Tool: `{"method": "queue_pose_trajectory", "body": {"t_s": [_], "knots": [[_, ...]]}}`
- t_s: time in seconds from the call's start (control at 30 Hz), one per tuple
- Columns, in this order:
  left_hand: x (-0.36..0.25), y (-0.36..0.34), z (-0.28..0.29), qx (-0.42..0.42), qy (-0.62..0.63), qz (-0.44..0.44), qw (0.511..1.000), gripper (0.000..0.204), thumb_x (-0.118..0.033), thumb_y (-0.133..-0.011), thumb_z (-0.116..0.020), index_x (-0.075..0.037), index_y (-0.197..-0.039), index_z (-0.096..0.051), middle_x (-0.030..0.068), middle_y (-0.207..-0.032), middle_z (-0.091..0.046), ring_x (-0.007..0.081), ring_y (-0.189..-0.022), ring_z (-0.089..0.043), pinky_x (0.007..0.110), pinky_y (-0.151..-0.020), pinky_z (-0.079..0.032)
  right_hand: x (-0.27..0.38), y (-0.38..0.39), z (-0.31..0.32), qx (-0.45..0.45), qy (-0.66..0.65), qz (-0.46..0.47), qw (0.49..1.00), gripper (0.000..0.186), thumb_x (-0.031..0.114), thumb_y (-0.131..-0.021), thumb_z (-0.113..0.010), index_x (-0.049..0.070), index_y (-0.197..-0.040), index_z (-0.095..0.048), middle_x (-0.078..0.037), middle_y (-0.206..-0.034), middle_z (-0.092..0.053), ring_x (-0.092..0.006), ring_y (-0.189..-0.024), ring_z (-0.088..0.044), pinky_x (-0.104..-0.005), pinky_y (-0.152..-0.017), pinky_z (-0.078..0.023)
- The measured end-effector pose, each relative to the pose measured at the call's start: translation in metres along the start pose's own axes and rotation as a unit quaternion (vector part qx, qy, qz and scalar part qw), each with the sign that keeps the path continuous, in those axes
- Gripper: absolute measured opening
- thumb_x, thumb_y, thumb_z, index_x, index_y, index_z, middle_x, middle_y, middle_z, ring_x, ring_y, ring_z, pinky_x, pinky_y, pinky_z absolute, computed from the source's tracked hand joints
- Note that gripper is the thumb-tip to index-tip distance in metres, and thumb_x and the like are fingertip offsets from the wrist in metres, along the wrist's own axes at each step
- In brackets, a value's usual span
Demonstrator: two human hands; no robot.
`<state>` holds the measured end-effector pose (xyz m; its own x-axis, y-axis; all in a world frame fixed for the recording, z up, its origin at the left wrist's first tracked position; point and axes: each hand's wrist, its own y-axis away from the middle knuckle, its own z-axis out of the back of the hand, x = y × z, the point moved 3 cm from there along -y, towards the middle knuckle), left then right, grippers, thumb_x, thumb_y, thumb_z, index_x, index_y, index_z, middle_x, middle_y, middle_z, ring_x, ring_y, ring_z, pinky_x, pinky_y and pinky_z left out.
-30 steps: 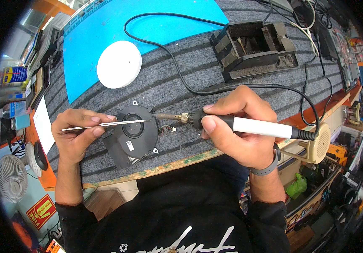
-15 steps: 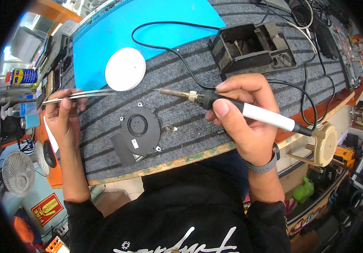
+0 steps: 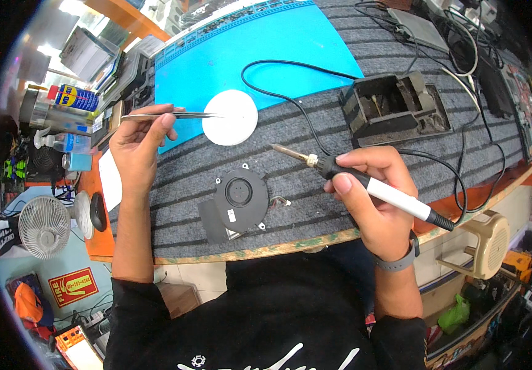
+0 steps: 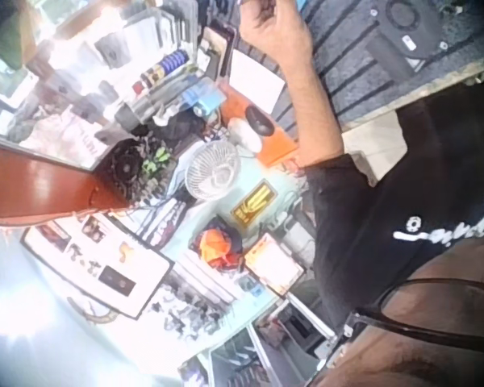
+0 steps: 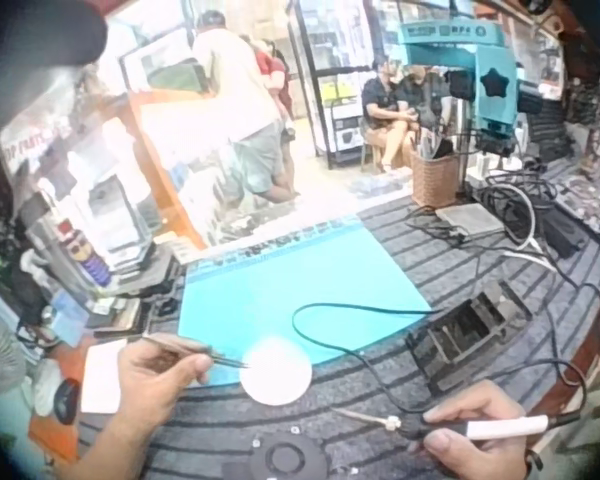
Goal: The person solders a wire onto a cooling fan using a soldering iron and tweezers, then installs the fan into a laptop chassis and connects a cable by hand.
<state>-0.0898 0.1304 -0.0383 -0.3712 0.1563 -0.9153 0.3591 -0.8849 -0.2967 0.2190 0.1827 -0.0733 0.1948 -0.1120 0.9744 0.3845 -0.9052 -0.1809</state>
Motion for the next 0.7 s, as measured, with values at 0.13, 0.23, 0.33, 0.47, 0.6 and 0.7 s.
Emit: {"method": "queue_pose_trajectory", "body": {"t_s": [0.13, 0.23, 0.33, 0.47, 0.6, 0.7], "knots": [[0.006, -0.001, -0.008, 0.014, 0.0, -0.031, 0.999, 0.015, -0.004, -0.083, -0.07, 0.003, -0.096, -0.068, 0.0114, -0.091, -0.071, 0.0103, -0.069, -0.063, 0.021, -0.061, -0.049, 0.002, -0.001, 0.0, -0.002, -0.007, -0.001, 1.0, 0.02, 0.006, -0.087, -0.064, -0.001, -0.103, -0.054, -0.009, -0.085, -0.064, -0.0114, -0.075, -0.063, -0.0222, -0.066, -0.05], [0.009, -0.002, -0.01, 0.026, -0.001, -0.039, 0.999, 0.015, -0.004, -0.083, -0.07, 0.002, -0.096, -0.069, 0.011, -0.09, -0.071, 0.0098, -0.068, -0.063, 0.021, -0.06, -0.05, 0.001, -0.001, 0.0, -0.004, -0.009, 0.002, 1.0, 0.02, 0.006, -0.087, -0.064, -0.001, -0.103, -0.054, -0.009, -0.084, -0.064, -0.0113, -0.075, -0.063, -0.0219, -0.066, -0.05], [0.011, -0.002, -0.011, 0.035, -0.017, -0.049, 0.998, 0.015, -0.004, -0.083, -0.07, 0.002, -0.096, -0.069, 0.0107, -0.088, -0.071, 0.0095, -0.067, -0.063, 0.021, -0.06, -0.05, 0.0, -0.001, 0.001, 0.001, -0.007, 0.004, 1.0, 0.02, 0.007, -0.087, -0.064, -0.001, -0.103, -0.054, -0.009, -0.084, -0.064, -0.011, -0.074, -0.063, -0.0216, -0.066, -0.049], [0.011, -0.003, -0.012, 0.043, -0.035, -0.053, 0.997, 0.015, -0.004, -0.083, -0.07, 0.001, -0.096, -0.069, 0.0102, -0.087, -0.071, 0.0095, -0.067, -0.064, 0.021, -0.06, -0.051, 0.0, -0.001, 0.002, 0.004, -0.006, 0.002, 1.0, 0.02, 0.007, -0.088, -0.064, -0.001, -0.103, -0.054, -0.009, -0.083, -0.064, -0.0107, -0.074, -0.062, -0.0212, -0.066, -0.049], [0.009, -0.002, -0.014, 0.047, -0.04, -0.055, 0.997, 0.015, -0.004, -0.082, -0.07, 0.001, -0.096, -0.069, 0.0104, -0.087, -0.071, 0.0095, -0.067, -0.065, 0.021, -0.06, -0.051, 0.0, -0.001, 0.001, 0.002, -0.009, 0.005, 1.0, 0.02, 0.007, -0.088, -0.064, -0.001, -0.103, -0.054, -0.009, -0.082, -0.064, -0.0106, -0.074, -0.062, -0.0211, -0.065, -0.049], [0.01, -0.003, -0.014, 0.052, -0.046, -0.055, 0.996, 0.014, -0.004, -0.082, -0.07, 0.001, -0.096, -0.069, 0.0106, -0.086, -0.071, 0.0097, -0.068, -0.065, 0.022, -0.06, -0.052, 0.0, -0.001, 0.002, -0.004, -0.008, -0.001, 1.0, 0.02, 0.007, -0.088, -0.064, -0.001, -0.103, -0.054, -0.009, -0.082, -0.064, -0.0104, -0.074, -0.062, -0.021, -0.065, -0.049]]}}
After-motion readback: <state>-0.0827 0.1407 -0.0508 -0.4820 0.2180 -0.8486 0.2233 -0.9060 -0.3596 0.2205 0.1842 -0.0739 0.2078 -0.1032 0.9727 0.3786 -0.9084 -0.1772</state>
